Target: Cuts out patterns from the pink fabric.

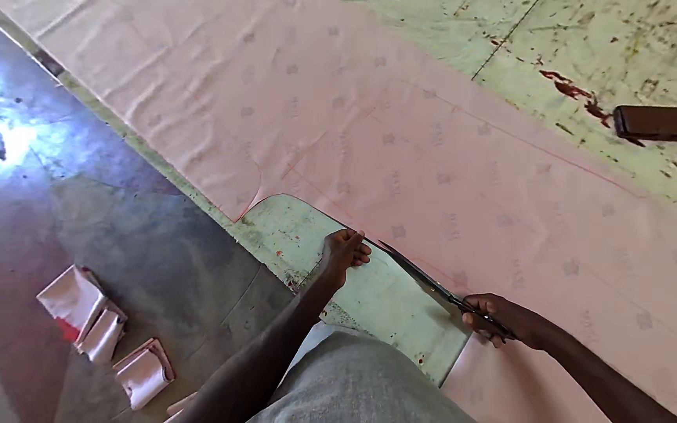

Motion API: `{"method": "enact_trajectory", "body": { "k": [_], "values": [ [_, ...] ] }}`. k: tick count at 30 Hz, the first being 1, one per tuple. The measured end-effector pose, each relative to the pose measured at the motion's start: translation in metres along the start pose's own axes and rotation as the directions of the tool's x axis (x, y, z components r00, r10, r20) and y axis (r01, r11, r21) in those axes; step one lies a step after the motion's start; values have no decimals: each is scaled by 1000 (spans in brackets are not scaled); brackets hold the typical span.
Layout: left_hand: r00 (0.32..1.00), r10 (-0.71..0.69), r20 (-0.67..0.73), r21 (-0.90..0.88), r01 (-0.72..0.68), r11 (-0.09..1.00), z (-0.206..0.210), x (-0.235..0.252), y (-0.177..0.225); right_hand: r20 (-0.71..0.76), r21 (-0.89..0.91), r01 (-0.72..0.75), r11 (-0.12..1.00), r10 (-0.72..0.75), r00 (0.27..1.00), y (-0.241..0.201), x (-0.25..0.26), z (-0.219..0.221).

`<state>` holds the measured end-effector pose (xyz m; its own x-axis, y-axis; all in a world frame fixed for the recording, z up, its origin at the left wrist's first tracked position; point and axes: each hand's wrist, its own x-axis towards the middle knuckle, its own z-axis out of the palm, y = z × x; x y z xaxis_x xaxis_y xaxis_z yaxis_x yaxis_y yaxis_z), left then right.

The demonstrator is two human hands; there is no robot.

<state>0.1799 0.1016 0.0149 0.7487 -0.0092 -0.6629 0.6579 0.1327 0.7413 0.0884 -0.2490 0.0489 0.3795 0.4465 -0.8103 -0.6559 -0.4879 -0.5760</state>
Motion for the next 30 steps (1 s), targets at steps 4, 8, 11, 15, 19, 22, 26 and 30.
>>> {"method": "enact_trajectory", "body": {
  "k": [4, 8, 11, 15, 19, 22, 26, 30],
  "values": [
    [1000, 12, -14, 39, -11, 999, 3, 0, -1, -17, -13, 6, 1000, -6, 1000, 8, 11, -2],
    [1000, 23, -2, 49, -23, 999, 2, 2, 1, -62, -83, -13, 996, 8, 998, 4, 12, 1],
    [1000, 23, 11, 51, -23, 998, 2, 4, 1, -28, -76, 2, 997, -5, 1000, 2, 12, 0],
    [1000, 12, 23, 2, -12, 1000, -3, 5, 1, 34, -44, 14, 999, -13, 999, -21, 25, 8],
    [997, 63, -43, -45, -65, 997, -30, 22, 20, 3, -18, 18, 1000, -18, 1000, -28, 34, 12],
    [996, 61, -70, 13, -60, 998, -51, 31, 33, -17, -26, 16, 1000, -16, 1000, -22, 38, 10],
    [996, 71, -58, 75, -67, 995, -60, 34, 37, 37, -26, 30, 999, -29, 999, -36, 43, 9],
    [996, 69, -57, 73, -65, 995, -59, 35, 35, 61, -34, 29, 999, -26, 998, -65, 59, 14]
  ]
}}
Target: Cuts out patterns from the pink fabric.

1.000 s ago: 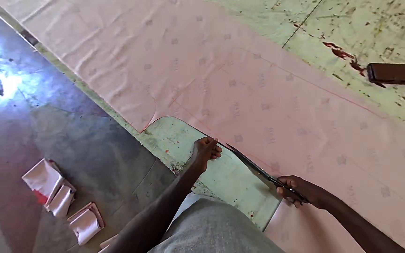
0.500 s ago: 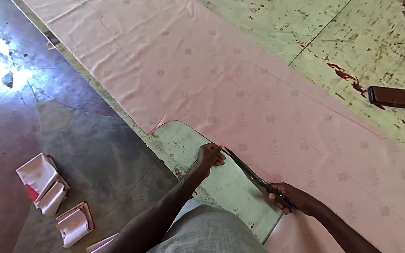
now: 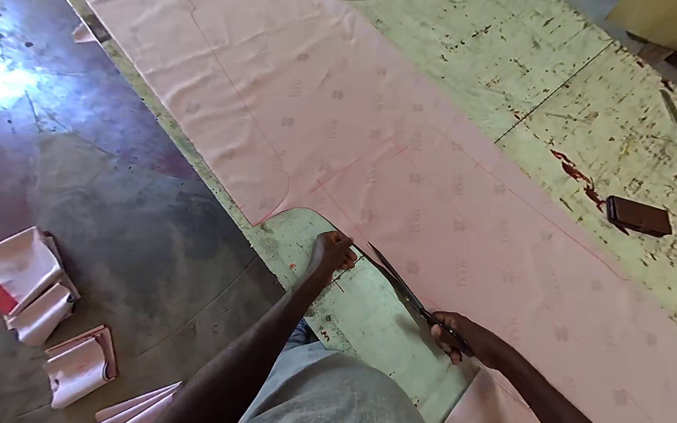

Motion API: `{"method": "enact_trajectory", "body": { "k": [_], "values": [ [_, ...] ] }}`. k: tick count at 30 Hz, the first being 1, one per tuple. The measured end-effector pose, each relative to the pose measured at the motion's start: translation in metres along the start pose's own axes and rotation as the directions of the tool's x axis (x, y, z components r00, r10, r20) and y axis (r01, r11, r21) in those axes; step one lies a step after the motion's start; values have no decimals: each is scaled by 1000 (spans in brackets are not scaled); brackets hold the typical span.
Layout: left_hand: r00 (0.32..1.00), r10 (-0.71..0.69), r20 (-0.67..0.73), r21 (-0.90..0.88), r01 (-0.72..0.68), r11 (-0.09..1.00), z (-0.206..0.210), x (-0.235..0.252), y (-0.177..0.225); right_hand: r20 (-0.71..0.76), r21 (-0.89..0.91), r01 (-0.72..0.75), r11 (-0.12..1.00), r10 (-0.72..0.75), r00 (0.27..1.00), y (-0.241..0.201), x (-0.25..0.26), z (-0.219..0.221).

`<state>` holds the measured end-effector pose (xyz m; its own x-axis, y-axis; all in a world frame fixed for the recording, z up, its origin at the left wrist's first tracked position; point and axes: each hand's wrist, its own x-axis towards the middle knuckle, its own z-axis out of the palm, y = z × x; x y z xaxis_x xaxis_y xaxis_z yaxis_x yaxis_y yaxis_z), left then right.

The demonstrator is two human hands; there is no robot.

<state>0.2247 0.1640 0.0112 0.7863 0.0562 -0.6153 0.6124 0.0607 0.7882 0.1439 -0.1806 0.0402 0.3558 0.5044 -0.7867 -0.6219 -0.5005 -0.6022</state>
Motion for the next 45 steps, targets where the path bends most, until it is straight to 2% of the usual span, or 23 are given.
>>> {"method": "enact_trajectory", "body": {
  "k": [6, 12, 16, 22, 24, 28, 35, 39, 45],
  "values": [
    [1000, -2, -9, -30, 1, 1000, 1, -12, 7, -60, 12, 35, 999, -34, 998, 3, 12, 2],
    [1000, -7, 8, -39, 7, 999, -1, -5, 4, -20, -18, 20, 1000, -20, 1000, -42, 33, 6],
    [1000, -3, -9, -52, 2, 999, 0, -14, 7, -109, -56, 48, 997, -54, 993, -37, 46, 5],
    [1000, 4, 9, -44, -4, 999, -1, -16, 8, -50, -71, 18, 997, -22, 999, -70, 51, 9],
    [1000, 17, 12, -46, -17, 999, -1, -15, 5, -56, -77, 15, 997, -20, 998, -83, 60, 9],
    [999, 42, 32, -47, -40, 998, -4, -3, -3, -119, -122, 47, 991, -61, 991, -77, 72, 5],
    [997, 58, 42, -77, -54, 996, -7, -11, -1, -65, -122, 19, 992, -27, 998, -115, 86, 13],
    [994, 92, 60, -114, -85, 990, -10, -1, -8, -127, -141, 75, 987, -93, 988, -112, 99, 11],
    [990, 82, 112, -152, -64, 986, -18, -9, -9, -116, -161, 42, 986, -62, 991, -140, 108, 22]
  ]
}}
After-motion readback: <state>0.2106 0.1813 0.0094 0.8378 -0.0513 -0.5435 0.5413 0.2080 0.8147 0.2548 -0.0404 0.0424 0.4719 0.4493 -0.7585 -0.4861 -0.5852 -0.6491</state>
